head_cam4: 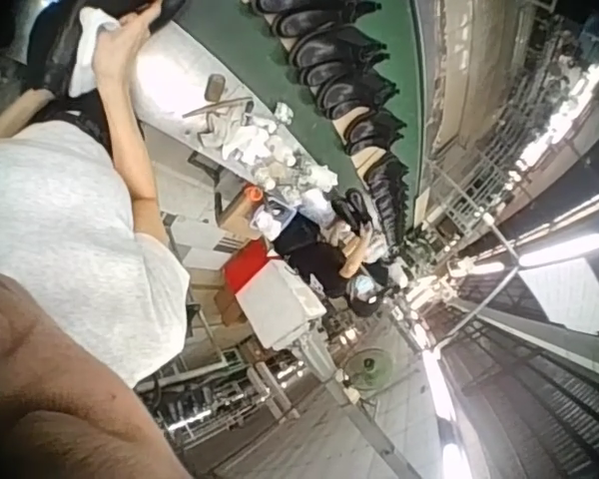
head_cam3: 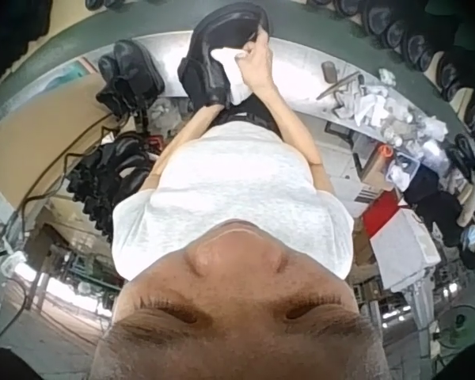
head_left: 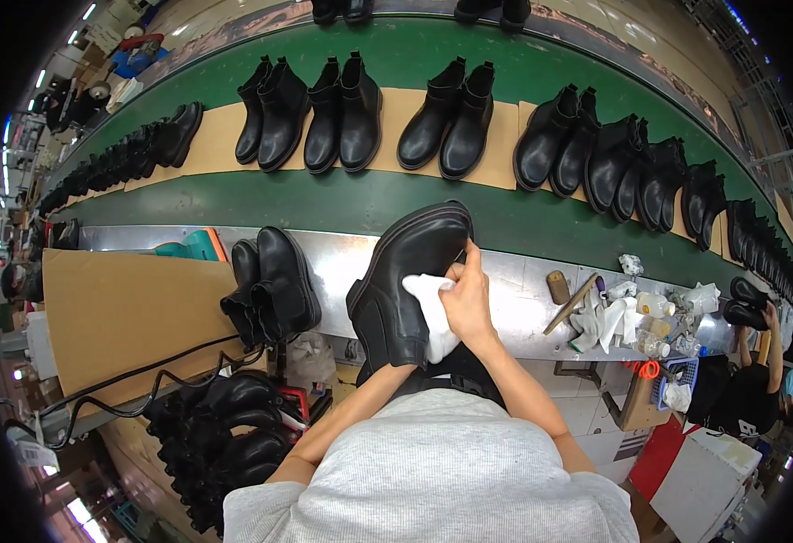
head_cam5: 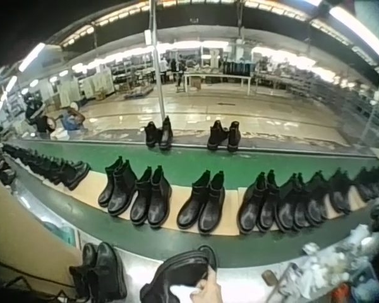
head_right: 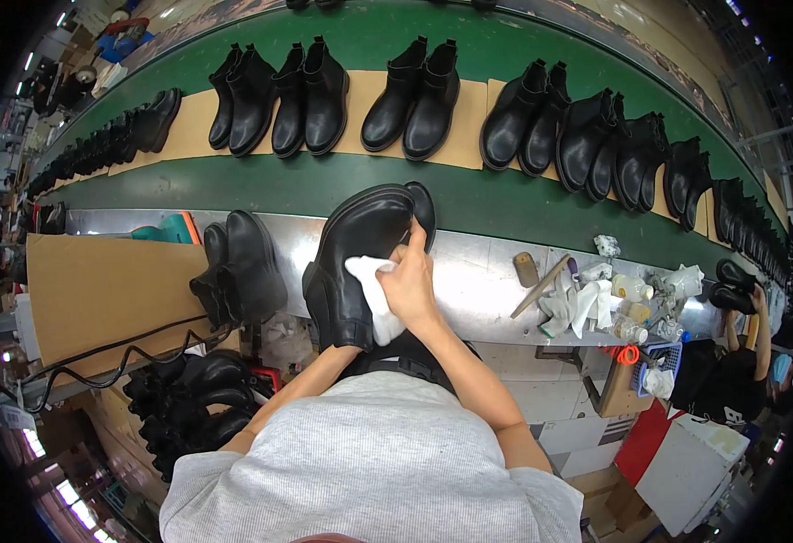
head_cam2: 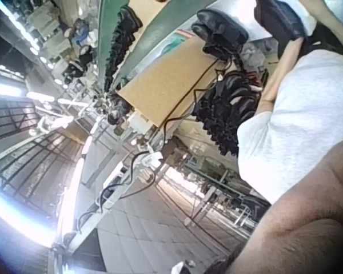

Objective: Inspecting, wiping, and marking black Chelsea-style boots on a footwear production assembly line.

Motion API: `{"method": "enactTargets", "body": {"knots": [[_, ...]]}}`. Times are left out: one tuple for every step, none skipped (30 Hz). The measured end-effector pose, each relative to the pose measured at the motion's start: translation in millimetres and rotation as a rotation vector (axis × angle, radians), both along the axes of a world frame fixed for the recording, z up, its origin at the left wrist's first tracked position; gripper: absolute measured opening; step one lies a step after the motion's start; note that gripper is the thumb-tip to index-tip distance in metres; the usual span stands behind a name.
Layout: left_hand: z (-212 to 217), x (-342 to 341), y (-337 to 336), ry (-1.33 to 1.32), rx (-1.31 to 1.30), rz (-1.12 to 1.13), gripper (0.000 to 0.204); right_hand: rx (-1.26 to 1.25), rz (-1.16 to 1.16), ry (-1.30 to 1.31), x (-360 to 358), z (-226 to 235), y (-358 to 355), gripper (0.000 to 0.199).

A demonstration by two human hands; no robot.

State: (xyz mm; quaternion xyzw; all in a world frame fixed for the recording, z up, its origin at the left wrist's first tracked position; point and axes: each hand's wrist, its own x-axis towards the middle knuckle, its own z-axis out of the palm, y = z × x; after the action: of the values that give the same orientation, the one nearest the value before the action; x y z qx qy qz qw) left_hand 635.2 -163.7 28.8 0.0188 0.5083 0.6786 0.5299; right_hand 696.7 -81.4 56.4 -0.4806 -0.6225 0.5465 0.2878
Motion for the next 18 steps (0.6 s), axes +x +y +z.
{"method": "enactTargets", "body": {"knots": [[2, 0, 1, 0.009, -0.003, -0.001, 0.047, 0.086, -0.011, -0.016, 0, -1, 3, 0.061], [3, 0, 1, 0.018, -0.005, -0.001, 0.047, 0.171, -0.022, -0.033, 0, -2, 5, 0.059], [4, 0, 3, 0.027, -0.005, -0.004, 0.047, 0.174, -0.026, -0.032, 1, -7, 7, 0.059], [5, 0, 4, 0.036, -0.006, -0.007, 0.046, 0.255, -0.016, -0.054, 4, -15, 10, 0.058], [6, -1, 6, 0.045, -0.006, -0.009, 0.046, 0.336, -0.006, -0.077, 7, -19, 13, 0.057], [6, -2, 7, 0.055, -0.009, -0.007, 0.046, 0.292, 0.025, -0.081, 8, -16, 17, 0.055], [6, -3, 7, 0.065, -0.012, -0.004, 0.046, 0.291, 0.027, -0.078, 6, -12, 12, 0.055], [5, -5, 8, 0.075, -0.015, -0.001, 0.046, 0.201, 0.003, -0.001, 3, -6, 4, 0.052], [6, -4, 8, 0.083, -0.018, -0.002, 0.046, 0.11, -0.024, 0.074, 2, 1, 0, 0.049], [6, -4, 8, 0.09, -0.02, -0.004, 0.046, 0.141, -0.038, 0.058, 4, -6, 1, 0.046], [6, -4, 9, 0.098, -0.023, -0.005, 0.046, 0.141, -0.04, 0.058, 4, -11, 5, 0.046], [7, -3, 9, 0.106, -0.026, -0.009, 0.046, 0.233, -0.035, -0.013, 4, -15, 10, 0.046], [8, -2, 10, 0.114, -0.028, -0.012, 0.046, 0.326, -0.029, -0.083, 3, -19, 14, 0.047], [10, -1, 10, 0.122, -0.031, -0.016, 0.046, 0.404, -0.045, -0.072, 3, -24, 16, 0.046], [10, -2, 11, 0.132, -0.032, -0.016, 0.046, 0.405, -0.046, -0.07, 3, -25, 18, 0.046], [11, -3, 11, 0.141, -0.034, -0.016, 0.045, 0.414, -0.04, -0.057, 3, -26, 20, 0.042], [12, -4, 12, 0.151, -0.036, -0.016, 0.045, 0.424, -0.033, -0.044, 5, -26, 21, 0.038], [12, -5, 11, 0.222, -0.056, -0.075, 0.046, 0.261, 0.025, -0.008, 10, -22, 24, 0.041]]}}
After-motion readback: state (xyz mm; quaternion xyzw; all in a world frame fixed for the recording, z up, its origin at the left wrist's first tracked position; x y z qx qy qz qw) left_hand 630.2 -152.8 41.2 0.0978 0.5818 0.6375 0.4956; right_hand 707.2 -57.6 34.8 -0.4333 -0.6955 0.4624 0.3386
